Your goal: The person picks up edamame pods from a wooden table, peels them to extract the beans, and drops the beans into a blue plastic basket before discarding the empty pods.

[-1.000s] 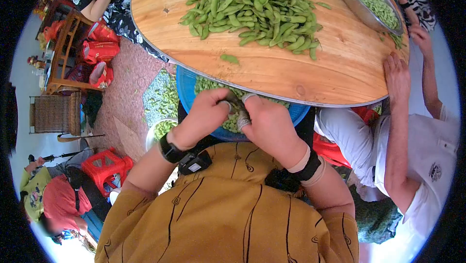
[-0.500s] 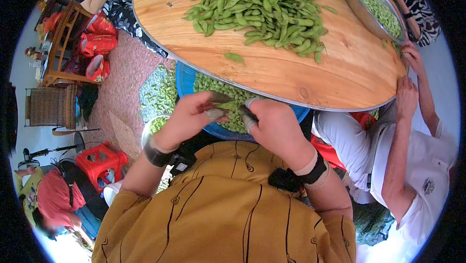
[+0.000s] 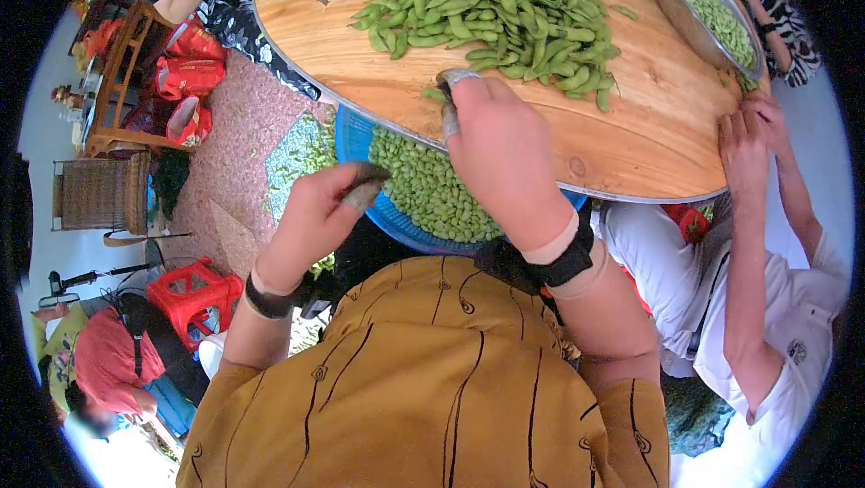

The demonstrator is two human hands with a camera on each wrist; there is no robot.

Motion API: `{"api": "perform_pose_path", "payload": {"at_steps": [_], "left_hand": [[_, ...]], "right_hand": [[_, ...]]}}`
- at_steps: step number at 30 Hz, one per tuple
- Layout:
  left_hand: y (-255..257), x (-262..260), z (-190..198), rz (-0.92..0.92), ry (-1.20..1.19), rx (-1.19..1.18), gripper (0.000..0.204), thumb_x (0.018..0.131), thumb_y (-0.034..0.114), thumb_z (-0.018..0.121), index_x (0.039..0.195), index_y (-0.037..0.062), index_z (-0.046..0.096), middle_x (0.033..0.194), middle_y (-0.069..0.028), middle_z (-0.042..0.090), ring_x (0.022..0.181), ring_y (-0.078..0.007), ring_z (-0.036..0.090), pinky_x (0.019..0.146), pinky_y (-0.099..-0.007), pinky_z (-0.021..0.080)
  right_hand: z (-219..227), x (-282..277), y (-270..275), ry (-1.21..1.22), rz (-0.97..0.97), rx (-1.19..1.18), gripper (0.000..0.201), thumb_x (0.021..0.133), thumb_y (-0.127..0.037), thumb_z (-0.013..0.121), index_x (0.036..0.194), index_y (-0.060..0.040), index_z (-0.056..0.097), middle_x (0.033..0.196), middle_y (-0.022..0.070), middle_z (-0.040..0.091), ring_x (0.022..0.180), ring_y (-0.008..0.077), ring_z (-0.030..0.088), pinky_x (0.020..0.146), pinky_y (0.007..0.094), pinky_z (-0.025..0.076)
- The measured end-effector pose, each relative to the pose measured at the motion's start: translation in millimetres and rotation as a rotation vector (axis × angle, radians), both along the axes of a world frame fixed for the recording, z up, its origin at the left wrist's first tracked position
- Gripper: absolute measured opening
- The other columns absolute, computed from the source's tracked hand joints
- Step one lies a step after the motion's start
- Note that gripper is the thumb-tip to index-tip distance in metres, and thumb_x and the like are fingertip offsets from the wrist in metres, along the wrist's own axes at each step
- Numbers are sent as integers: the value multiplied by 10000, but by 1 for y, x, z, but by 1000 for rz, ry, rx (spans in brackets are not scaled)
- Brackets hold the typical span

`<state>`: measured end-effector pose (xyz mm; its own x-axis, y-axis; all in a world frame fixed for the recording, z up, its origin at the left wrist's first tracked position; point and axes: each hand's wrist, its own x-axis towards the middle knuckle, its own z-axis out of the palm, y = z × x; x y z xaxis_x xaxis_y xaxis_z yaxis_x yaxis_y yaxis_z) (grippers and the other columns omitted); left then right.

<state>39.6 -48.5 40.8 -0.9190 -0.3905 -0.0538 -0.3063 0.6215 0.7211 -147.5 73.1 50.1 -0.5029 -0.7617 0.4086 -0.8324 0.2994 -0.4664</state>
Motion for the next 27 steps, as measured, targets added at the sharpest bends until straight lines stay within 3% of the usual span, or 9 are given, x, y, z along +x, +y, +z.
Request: {"api": "perform_pose_path", "payload": {"at_steps": [2, 4, 8, 11, 13, 16, 18, 23, 27], "left_hand": [[12, -20, 5, 62, 99, 184, 198, 918, 101, 498, 1032, 4, 628, 907, -98, 668, 727, -175, 650, 620, -271, 503], [24, -39, 11, 169, 138, 631, 239, 959, 145, 461, 1044, -11, 621, 892, -57, 665, 723, -105, 640, 583, -221, 479], [35, -55, 4, 106, 148, 838, 226, 957, 154, 470, 1051, 11, 618, 843, -25, 650, 677, -96, 639, 531, -200, 448], [40, -54, 3, 174, 192, 827, 180, 944, 132, 492, 1006, 15, 615, 818, -16, 636, 657, -77, 606, 531, -195, 432], [40, -53, 3, 212, 238, 804, 161, 937, 118, 501, 989, 15, 613, 790, -7, 623, 637, -67, 580, 537, -193, 427], [37, -48, 6, 258, 262, 748, 128, 921, 75, 497, 960, 15, 603, 726, 21, 570, 600, -54, 506, 541, -194, 413], [34, -45, 7, 160, 179, 649, 121, 904, 43, 495, 960, 18, 599, 687, 35, 521, 587, -51, 458, 547, -201, 403], [38, -44, 8, 61, 177, 475, 154, 862, -9, 486, 966, 17, 595, 709, 16, 554, 607, -58, 475, 561, -212, 404], [38, -48, 12, -47, 180, 412, 217, 818, -47, 468, 983, 10, 596, 770, -19, 615, 677, -92, 539, 614, -241, 446]], "right_hand": [[2, 6, 7, -85, 26, -52, 219, 752, -53, 624, 968, -31, 594, 832, 172, 616, 754, 374, 608, 656, 430, 496], [8, 15, 22, -332, 64, -106, 205, 743, -46, 626, 945, -25, 595, 842, 176, 621, 764, 375, 612, 659, 408, 498], [2, 25, 43, -384, 120, -128, 216, 742, -42, 625, 955, -18, 597, 818, 173, 619, 757, 362, 620, 667, 377, 497], [0, 22, 50, -530, 146, -122, 222, 767, -39, 602, 986, -8, 596, 817, 176, 619, 775, 343, 631, 686, 351, 496], [2, 21, 54, -858, 118, -37, 234, 801, -56, 576, 1029, -7, 588, 840, 182, 624, 801, 324, 636, 701, 332, 492], [3, 21, 57, -886, 121, 75, 260, 829, -49, 523, 1082, 6, 550, 867, 175, 631, 807, 293, 636, 716, 323, 490], [7, 20, 61, -874, 182, 84, 280, 832, -39, 503, 1106, 12, 526, 859, 162, 630, 794, 278, 633, 717, 323, 489], [17, 24, 64, -917, 269, 34, 317, 826, -3, 453, 1140, 31, 475, 834, 125, 621, 785, 244, 627, 722, 320, 483], [22, 22, 67, -1026, 266, 32, 327, 814, 15, 435, 1138, 5, 483, 819, 82, 619, 650, 171, 599, 594, 287, 481]]}}
